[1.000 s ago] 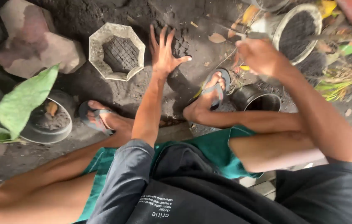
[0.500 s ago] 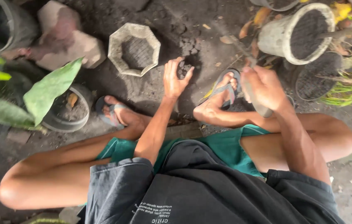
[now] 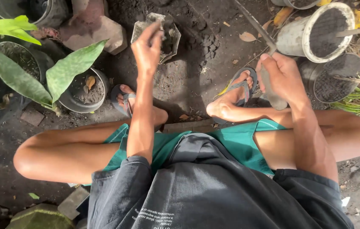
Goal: Cleaning the interior of a small hexagonal pot using a hand trowel while sitting on the ground.
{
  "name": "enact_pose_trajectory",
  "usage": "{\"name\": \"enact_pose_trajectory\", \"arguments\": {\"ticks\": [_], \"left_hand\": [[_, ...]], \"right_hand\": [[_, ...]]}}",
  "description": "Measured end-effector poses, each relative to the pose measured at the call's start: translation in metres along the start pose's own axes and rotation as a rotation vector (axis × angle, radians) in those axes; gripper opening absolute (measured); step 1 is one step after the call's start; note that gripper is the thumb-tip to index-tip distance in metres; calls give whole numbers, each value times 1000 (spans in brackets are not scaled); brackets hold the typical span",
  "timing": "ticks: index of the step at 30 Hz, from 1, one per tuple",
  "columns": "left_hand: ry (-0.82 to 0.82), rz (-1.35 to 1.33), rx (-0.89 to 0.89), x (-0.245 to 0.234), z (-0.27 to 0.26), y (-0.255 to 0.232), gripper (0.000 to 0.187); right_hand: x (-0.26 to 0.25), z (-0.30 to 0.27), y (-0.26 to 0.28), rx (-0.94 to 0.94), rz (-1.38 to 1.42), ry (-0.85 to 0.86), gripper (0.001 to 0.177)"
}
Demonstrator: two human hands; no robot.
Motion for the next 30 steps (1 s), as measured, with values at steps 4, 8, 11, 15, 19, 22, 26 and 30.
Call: {"name": "enact_pose_trajectory", "arguments": {"ticks": [4,8,11,15,19,22,26,30], "left_hand": [[-145,-42,45,-21,3,-14,23],[-120,176,-8,-24,-2,20,28],[55,214,32,7,4,54,43],[538,214,165,69,-2,75,73],[809,549,-3,54,-33,84,63],[377,550,22,19,-39,50,17],[62,326,376,41,-33,-31,33],[502,31,432,135,-78,-60,26]], "right_hand": [[-5,-14,-9,-2,31,-33,30],[-10,-19,-22,-2,137,-48,30],[-10,-18,-27,-3,159,-74,29],[-7,-18,-24,44,164,-118,29],[-3,-11,-32,98,209,-159,26],[8,1,-56,178,109,-178,25],[33,39,-39,119,-385,-87,32],[46,150,-100,-12,-714,-229,44]]}}
Point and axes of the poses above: each hand's wrist, its own z-axis towards the middle knuckle, its own x-axis out of the palm, y = z × x, the point moved 7 cm from there along z, towards the middle knuckle, and after that the axes turned 12 degrees about x, right-handed, at the moved point
